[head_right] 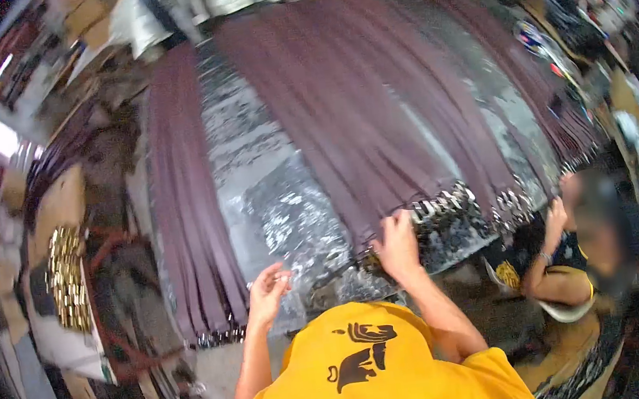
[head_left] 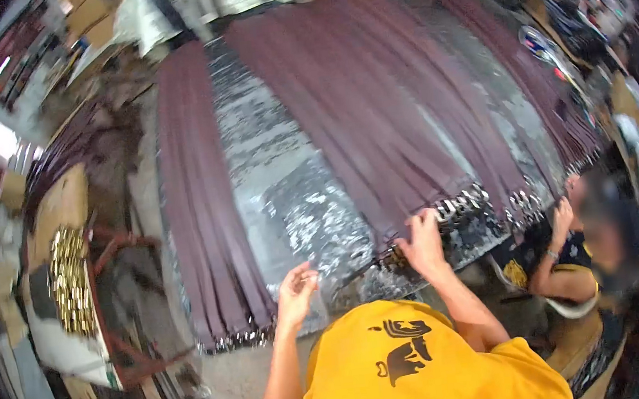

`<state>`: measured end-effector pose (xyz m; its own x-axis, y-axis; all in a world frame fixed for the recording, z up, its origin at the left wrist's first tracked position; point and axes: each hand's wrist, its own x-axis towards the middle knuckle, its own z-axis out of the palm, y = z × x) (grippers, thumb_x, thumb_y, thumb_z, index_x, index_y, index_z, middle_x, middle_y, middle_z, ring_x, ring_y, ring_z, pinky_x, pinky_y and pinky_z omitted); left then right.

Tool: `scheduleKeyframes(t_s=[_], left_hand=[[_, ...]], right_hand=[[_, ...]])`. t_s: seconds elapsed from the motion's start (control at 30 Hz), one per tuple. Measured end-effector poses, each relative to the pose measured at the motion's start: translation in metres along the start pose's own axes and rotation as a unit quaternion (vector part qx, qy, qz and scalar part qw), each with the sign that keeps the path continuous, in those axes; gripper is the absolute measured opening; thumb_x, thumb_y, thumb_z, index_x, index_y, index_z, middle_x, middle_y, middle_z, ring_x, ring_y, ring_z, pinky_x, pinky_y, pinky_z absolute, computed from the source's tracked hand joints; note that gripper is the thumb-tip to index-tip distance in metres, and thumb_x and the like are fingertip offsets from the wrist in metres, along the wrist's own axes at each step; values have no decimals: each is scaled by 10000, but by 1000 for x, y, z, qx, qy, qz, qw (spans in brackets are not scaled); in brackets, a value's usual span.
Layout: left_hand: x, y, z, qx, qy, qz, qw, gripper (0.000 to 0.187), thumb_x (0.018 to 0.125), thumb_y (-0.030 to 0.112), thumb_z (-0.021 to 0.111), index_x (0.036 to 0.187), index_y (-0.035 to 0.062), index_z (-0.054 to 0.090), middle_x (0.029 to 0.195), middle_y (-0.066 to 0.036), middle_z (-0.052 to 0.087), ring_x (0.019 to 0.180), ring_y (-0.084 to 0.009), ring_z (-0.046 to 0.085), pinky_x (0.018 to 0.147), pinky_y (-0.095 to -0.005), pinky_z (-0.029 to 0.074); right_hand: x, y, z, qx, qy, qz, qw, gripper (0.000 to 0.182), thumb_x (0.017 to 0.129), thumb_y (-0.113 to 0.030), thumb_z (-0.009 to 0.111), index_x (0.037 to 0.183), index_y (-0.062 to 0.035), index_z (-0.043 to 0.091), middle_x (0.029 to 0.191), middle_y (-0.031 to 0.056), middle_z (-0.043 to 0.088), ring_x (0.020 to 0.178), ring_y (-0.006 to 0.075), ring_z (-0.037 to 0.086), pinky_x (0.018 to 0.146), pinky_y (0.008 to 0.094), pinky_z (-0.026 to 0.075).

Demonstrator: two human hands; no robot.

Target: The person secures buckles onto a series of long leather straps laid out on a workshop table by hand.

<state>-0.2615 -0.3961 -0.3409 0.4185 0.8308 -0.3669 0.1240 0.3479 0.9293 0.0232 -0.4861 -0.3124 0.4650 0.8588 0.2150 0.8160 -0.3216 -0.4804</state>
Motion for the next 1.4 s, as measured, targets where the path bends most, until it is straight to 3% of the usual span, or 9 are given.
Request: scheduleKeyframes(t_s=[0.17, 0.33, 0.5, 0.6, 0.87, 0.9, 1.1, 1.23, 1.4], left_hand=[[-40, -10, -48, 181, 240, 77, 951, 310, 799, 82, 635, 1091, 8, 566, 898, -100, 637, 772, -171, 598, 692, -295, 475], [-89, 0, -87, 470, 438, 82, 762, 339, 755, 153, 674, 1050, 19, 575, 972, -123, 558, 944, -298, 501, 834, -404, 402], [-94, -19, -93, 566, 374, -40, 733, 566, 659, 203, 744, 1119, -18, 499, 1066, -176, 469, 994, -353, 483, 862, -427, 411], [-88, -25, -105, 559, 367, -44, 742, 514, 650, 175, 735, 1065, -27, 509, 1049, -187, 464, 975, -368, 499, 845, -447, 425], [-93, 45, -105, 308, 345, -65, 884, 587, 626, 204, 694, 1118, -1, 447, 856, -248, 614, 853, -330, 617, 805, -369, 474], [-77, -1, -128, 260, 321, 37, 910, 649, 670, 190, 725, 1206, 9, 405, 881, -203, 621, 820, -296, 617, 767, -370, 482], [-72, 47, -58, -148, 160, 38, 975, 524, 843, 75, 632, 1276, -22, 353, 917, -116, 628, 683, -114, 566, 641, -242, 483], [-60, 32, -30, -319, 46, -5, 947, 110, 883, 85, 576, 972, 24, 558, 908, -100, 636, 700, -149, 595, 674, -288, 506], [-62, 30, -1, -380, 9, -71, 922, 109, 869, 126, 614, 810, 59, 551, 788, -49, 607, 736, -161, 593, 712, -306, 509]], right_hand=[[-7, 14, 22, -107, -24, -83, 990, 246, 684, -97, 660, 889, 0, 564, 945, 152, 491, 923, 326, 471, 806, 419, 397], [-5, -1, 25, -129, 7, -122, 984, 173, 709, -85, 645, 872, -36, 613, 919, 115, 509, 906, 297, 474, 767, 403, 389], [-19, -38, 48, 60, -165, -192, 965, 94, 724, -134, 646, 746, -44, 630, 764, 138, 584, 761, 327, 577, 672, 434, 462], [-46, -43, 77, -21, -235, -219, 947, 184, 712, -160, 671, 846, -37, 641, 887, 128, 572, 883, 313, 572, 738, 405, 474], [-71, -22, 99, -94, -175, -206, 958, 182, 687, -170, 690, 829, -70, 635, 908, 94, 550, 898, 291, 501, 757, 416, 401], [-72, -22, 93, -72, -192, -193, 959, 154, 705, -161, 666, 835, -79, 656, 913, 114, 556, 906, 293, 501, 759, 416, 401], [-61, -48, 42, 84, -288, -68, 952, 99, 782, -151, 650, 846, -77, 664, 851, 119, 637, 775, 270, 588, 711, 366, 454], [-73, -47, 45, 473, -308, 27, 825, 132, 880, -104, 557, 957, -9, 608, 927, 123, 656, 838, 223, 644, 753, 317, 503], [-78, -65, 36, 636, -354, 69, 682, 125, 901, -20, 496, 1020, 14, 514, 963, 159, 638, 877, 247, 647, 767, 319, 520]])
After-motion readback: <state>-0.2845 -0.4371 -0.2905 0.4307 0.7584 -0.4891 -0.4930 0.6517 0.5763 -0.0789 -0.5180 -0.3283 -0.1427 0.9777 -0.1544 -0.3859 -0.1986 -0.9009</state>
